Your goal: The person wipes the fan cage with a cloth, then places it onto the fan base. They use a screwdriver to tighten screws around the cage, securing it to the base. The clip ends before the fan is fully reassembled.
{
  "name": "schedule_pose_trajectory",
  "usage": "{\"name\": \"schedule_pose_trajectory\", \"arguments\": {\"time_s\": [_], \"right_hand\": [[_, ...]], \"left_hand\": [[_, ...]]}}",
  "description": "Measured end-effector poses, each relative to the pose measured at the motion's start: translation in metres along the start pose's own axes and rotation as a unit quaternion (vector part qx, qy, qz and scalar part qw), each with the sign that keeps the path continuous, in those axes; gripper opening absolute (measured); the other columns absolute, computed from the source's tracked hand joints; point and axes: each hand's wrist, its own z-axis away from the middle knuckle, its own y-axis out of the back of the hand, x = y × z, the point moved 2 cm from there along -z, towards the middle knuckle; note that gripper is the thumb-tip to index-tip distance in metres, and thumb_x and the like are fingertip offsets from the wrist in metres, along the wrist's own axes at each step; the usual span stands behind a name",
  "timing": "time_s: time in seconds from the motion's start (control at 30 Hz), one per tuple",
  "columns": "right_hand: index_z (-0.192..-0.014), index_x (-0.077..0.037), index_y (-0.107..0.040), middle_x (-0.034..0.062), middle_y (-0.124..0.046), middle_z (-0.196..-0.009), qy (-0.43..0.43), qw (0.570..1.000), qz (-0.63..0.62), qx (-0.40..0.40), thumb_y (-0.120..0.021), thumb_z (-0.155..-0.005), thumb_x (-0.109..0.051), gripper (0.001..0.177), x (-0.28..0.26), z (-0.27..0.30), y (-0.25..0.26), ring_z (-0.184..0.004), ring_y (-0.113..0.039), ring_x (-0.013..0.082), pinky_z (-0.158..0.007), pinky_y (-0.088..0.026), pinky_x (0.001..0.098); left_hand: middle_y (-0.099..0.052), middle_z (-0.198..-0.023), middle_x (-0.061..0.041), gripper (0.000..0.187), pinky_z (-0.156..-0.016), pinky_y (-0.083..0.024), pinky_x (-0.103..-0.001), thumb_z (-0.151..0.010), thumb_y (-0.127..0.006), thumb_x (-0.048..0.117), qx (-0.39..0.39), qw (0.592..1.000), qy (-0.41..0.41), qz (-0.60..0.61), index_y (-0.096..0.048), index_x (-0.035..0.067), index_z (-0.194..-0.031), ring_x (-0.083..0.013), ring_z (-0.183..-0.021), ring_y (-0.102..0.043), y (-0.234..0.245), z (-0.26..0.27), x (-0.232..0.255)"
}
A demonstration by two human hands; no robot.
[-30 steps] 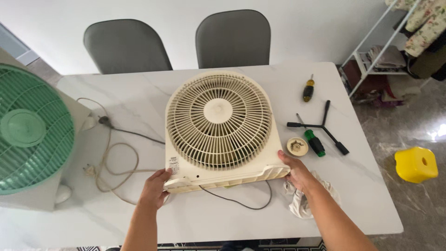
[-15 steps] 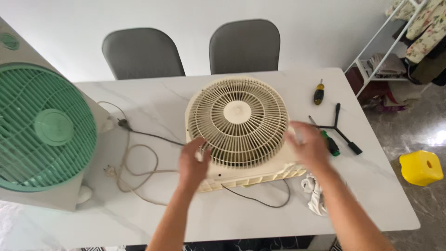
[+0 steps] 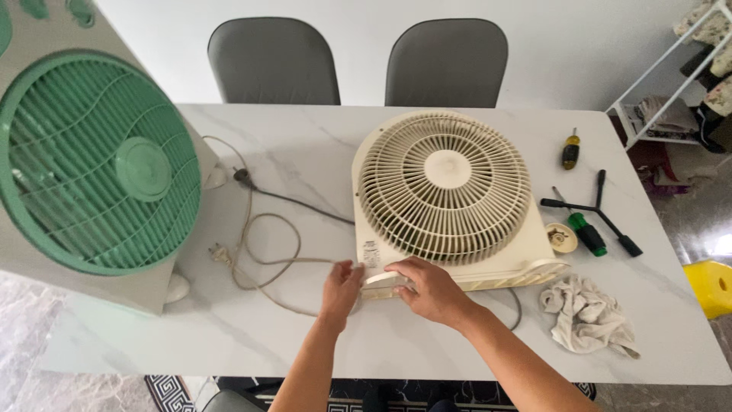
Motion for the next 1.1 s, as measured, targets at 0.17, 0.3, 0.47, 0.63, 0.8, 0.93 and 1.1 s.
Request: {"name": "schedule_pose_trajectory", "arguments": {"time_s": [0.17,0.3,0.47,0.63,0.8,0.93,1.1], "right_hand": [[-0.119,-0.01,-0.069,0.0071,-0.073,-0.105,0.05,0.998,0.006,0.024,-0.069,-0.09,-0.015,0.029,-0.005,-0.01,-0.003,-0.085,-0.07,0.0209,-0.076,-0.055,0.0367],[-0.113,-0.01,-0.071,0.0067,-0.074,-0.091,0.01,1.0,0.011,0.001,-0.068,-0.091,-0.016,0.023,-0.004,-0.014,-0.004,-0.072,-0.067,0.0206,-0.068,-0.052,0.0367],[-0.112,-0.009,-0.071,0.0061,-0.071,-0.086,-0.009,1.0,0.008,-0.003,-0.067,-0.092,-0.016,0.021,-0.008,-0.013,-0.003,-0.069,-0.064,0.0189,-0.066,-0.051,0.0364],[-0.112,-0.008,-0.071,0.0056,-0.071,-0.083,-0.012,1.0,-0.019,0.013,-0.067,-0.093,-0.016,0.021,-0.006,-0.013,-0.003,-0.068,-0.063,0.0162,-0.065,-0.052,0.0351],[-0.112,-0.01,-0.072,0.0036,-0.073,-0.082,-0.039,0.999,-0.033,0.005,-0.068,-0.093,-0.018,0.021,0.0,-0.016,-0.005,-0.07,-0.066,0.0132,-0.067,-0.055,0.0331],[-0.113,-0.011,-0.074,0.0055,-0.075,-0.083,-0.063,0.998,-0.014,-0.017,-0.069,-0.093,-0.019,0.022,0.005,-0.018,-0.004,-0.071,-0.065,0.0149,-0.069,-0.055,0.0334],[-0.114,-0.01,-0.075,0.0042,-0.079,-0.092,-0.049,0.998,-0.043,-0.015,-0.073,-0.089,-0.018,0.027,0.011,-0.021,-0.004,-0.078,-0.071,0.0141,-0.074,-0.059,0.0315]], "left_hand": [[-0.071,-0.105,-0.002,0.054,-0.087,-0.047,-0.032,-0.09,-0.066,0.049,-0.102,0.978,0.179,0.031,-0.068,0.007,-0.125,-0.0147,-0.096,-0.059,-0.001,-0.007,-0.008],[-0.07,-0.101,-0.003,0.054,-0.085,-0.046,-0.032,-0.088,-0.07,0.05,-0.168,0.968,0.179,0.045,-0.071,0.004,-0.116,-0.0151,-0.093,-0.058,0.002,-0.008,0.002],[-0.06,-0.085,0.001,0.049,-0.074,-0.044,-0.031,-0.087,-0.077,0.048,-0.176,0.967,0.172,0.072,-0.071,0.004,-0.107,-0.0131,-0.078,-0.052,0.005,-0.007,0.001],[-0.055,-0.077,0.0,0.049,-0.07,-0.047,-0.029,-0.083,-0.079,0.048,-0.137,0.975,0.161,0.066,-0.071,0.004,-0.104,-0.0131,-0.071,-0.05,-0.001,-0.012,-0.007],[-0.057,-0.077,-0.001,0.048,-0.065,-0.043,-0.03,-0.081,-0.079,0.045,-0.128,0.979,0.14,0.077,-0.071,0.003,-0.101,-0.0135,-0.069,-0.049,-0.004,-0.011,-0.007],[-0.054,-0.073,-0.001,0.046,-0.062,-0.04,-0.031,-0.082,-0.078,0.046,-0.129,0.978,0.152,0.056,-0.071,0.003,-0.098,-0.014,-0.067,-0.047,-0.002,-0.01,-0.006],[-0.058,-0.074,-0.003,0.05,-0.061,-0.042,-0.03,-0.085,-0.077,0.049,-0.167,0.978,0.125,0.003,-0.071,0.0,-0.093,-0.0149,-0.067,-0.05,0.005,-0.012,0.0]]}}
